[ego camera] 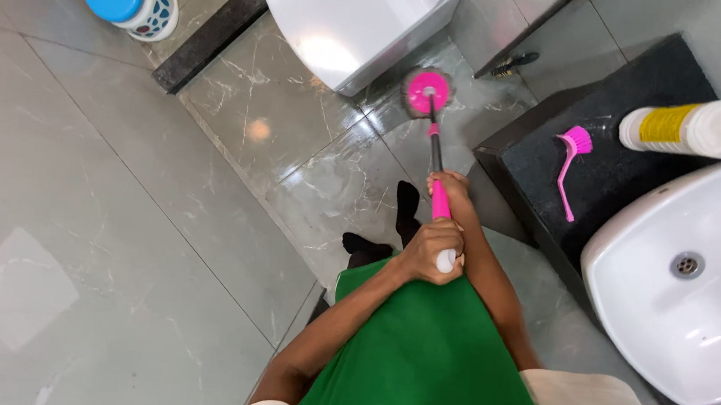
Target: Mopping the bathroom floor using a spin mop and placing a mat.
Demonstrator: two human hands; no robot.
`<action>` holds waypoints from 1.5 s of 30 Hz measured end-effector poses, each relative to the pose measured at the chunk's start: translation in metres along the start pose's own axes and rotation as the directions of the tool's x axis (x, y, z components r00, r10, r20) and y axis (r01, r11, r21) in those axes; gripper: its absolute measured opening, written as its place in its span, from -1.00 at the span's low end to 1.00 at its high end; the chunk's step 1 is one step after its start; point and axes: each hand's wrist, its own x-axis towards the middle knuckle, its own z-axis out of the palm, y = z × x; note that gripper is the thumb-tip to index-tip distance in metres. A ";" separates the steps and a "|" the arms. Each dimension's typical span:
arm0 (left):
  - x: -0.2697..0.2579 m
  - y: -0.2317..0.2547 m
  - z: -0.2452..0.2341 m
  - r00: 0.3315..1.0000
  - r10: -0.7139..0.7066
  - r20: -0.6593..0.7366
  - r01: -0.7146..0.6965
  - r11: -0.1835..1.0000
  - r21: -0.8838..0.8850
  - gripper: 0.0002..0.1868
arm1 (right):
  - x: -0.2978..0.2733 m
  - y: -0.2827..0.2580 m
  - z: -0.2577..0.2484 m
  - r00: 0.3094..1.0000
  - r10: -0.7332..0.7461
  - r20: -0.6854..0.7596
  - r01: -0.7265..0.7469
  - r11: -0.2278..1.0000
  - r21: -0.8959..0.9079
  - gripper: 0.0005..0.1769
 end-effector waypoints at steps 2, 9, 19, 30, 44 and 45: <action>-0.004 -0.003 0.002 0.999 -0.025 0.042 0.027 0.998 -0.050 -0.87 | -0.006 0.006 -0.013 0.998 -0.055 0.006 0.055 0.998 0.015 -0.89; -0.045 0.014 -0.029 0.984 0.003 0.180 0.007 0.998 -0.059 -0.87 | -0.008 0.078 -0.005 0.991 -0.086 -0.098 0.109 0.960 0.260 -0.91; -0.032 -0.038 -0.053 0.990 -0.137 -0.019 0.134 0.985 -0.108 -0.90 | 0.025 0.045 0.025 0.946 -0.158 -0.283 0.251 0.909 0.331 -0.86; -0.007 -0.059 -0.056 0.967 -0.156 -0.203 0.131 0.983 -0.131 -0.87 | 0.128 0.058 -0.023 0.991 -0.043 0.124 -0.038 0.810 0.586 -0.86; 0.007 -0.078 -0.069 0.969 -0.246 -0.034 0.240 0.961 -0.135 -0.79 | 0.116 0.006 -0.013 0.857 -0.158 -0.490 0.350 0.876 0.330 -0.83; 0.012 -0.081 -0.070 0.972 -0.235 -0.010 0.232 0.963 -0.136 -0.79 | 0.125 0.010 -0.031 0.851 -0.156 -0.501 0.363 0.865 0.347 -0.83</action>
